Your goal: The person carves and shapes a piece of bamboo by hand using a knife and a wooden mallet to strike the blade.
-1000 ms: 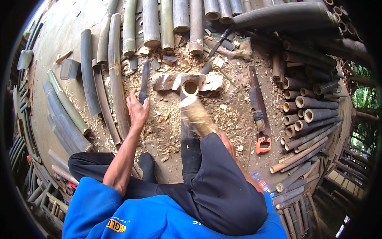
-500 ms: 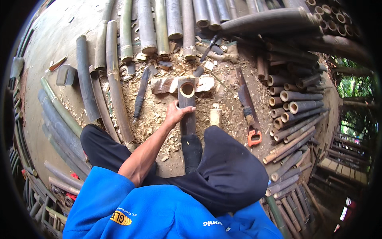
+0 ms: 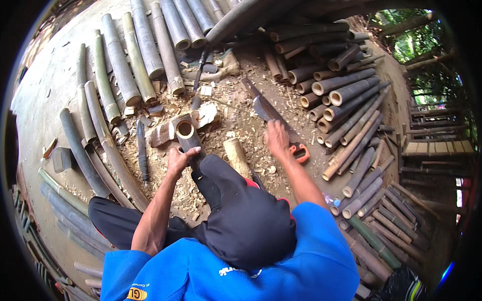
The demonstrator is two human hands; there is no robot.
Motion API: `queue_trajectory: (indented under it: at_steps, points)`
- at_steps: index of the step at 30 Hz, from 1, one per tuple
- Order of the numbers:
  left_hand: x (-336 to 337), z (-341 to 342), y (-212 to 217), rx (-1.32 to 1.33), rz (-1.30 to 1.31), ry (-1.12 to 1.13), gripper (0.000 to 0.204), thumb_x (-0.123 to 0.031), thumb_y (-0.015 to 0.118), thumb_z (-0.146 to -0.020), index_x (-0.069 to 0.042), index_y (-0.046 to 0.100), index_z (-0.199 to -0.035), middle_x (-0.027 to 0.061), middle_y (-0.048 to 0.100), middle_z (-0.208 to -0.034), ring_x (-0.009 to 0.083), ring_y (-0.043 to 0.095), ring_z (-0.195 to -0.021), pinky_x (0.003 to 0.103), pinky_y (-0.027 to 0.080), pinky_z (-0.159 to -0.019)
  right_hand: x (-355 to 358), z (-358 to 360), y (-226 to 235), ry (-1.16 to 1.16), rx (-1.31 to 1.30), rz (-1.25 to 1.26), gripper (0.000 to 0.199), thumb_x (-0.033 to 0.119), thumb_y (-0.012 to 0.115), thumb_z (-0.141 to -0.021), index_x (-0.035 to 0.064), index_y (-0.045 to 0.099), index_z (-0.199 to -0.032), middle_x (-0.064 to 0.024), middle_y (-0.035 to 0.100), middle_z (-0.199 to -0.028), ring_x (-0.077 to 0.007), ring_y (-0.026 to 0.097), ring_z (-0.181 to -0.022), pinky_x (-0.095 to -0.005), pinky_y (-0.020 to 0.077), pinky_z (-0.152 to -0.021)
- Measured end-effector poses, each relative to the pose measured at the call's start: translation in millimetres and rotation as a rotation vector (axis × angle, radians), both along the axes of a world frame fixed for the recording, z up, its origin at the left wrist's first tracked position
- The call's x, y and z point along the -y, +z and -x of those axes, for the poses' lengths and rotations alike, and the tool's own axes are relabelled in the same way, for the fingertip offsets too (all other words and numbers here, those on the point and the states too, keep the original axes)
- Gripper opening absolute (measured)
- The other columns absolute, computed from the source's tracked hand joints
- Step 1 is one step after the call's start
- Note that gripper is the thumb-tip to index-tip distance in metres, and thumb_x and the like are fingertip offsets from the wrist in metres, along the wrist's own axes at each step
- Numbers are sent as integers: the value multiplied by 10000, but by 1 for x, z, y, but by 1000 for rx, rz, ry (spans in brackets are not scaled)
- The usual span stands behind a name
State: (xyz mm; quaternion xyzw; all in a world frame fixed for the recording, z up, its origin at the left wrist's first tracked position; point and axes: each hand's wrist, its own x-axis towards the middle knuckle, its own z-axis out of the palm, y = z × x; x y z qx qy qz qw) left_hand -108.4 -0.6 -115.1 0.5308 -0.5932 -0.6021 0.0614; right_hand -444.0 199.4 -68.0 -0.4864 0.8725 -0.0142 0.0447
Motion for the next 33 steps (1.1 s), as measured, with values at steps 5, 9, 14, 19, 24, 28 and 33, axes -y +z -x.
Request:
queue_trajectory:
  at_steps: [5,9,14,19,24,28,33]
  points:
    - [3,-2,14,24,-60,-2,710,-518,911,-686,60,771,-1072,195,783,-930,259,765,-826,404,592,-782,47,77,-24,60,184,-347,600,209,829,-818,44,481,-1279,-262,624,-1235,-430,642,-1137,-527,538,-922]
    - [6,-7,35,81,-1,-13,715,-522,903,-705,56,766,-1103,191,786,-956,265,764,-873,414,581,-825,58,56,-31,-87,347,-137,332,232,683,-867,27,590,-1110,-244,687,-985,-471,674,-1006,-522,530,-859]
    - [16,-9,95,301,349,-220,460,-435,837,-845,-15,761,-1017,152,755,-826,250,736,-747,415,567,-698,64,-30,2,-644,1348,418,232,198,507,-916,22,601,-1033,-93,638,-772,-204,680,-674,-346,583,-540]
    - [7,52,178,-378,721,-500,625,-221,832,-819,-101,582,-1380,142,646,-1183,280,631,-1084,406,529,-916,83,-105,49,-355,1523,228,397,157,597,-911,6,568,-1278,-153,692,-1017,-256,719,-906,-377,611,-859]
    - [5,98,137,-98,817,-1053,655,-166,677,-923,-229,451,-1535,149,555,-1389,322,531,-1318,460,458,-1048,120,-145,53,15,1429,110,403,184,616,-901,12,592,-1264,-167,691,-1051,-279,709,-934,-397,599,-850]
    - [36,114,115,110,486,-1268,847,-226,850,-760,-225,463,-1513,170,558,-1384,350,632,-1203,485,561,-948,129,-121,47,324,1079,-23,408,207,630,-893,16,611,-1253,-178,690,-1077,-297,702,-957,-413,589,-843]
    - [60,112,103,-225,426,-859,705,-59,747,-744,-148,573,-1422,240,531,-1414,418,690,-1121,497,587,-964,170,-75,38,831,587,-262,416,234,648,-883,22,635,-1239,-192,689,-1111,-320,692,-985,-433,577,-834]
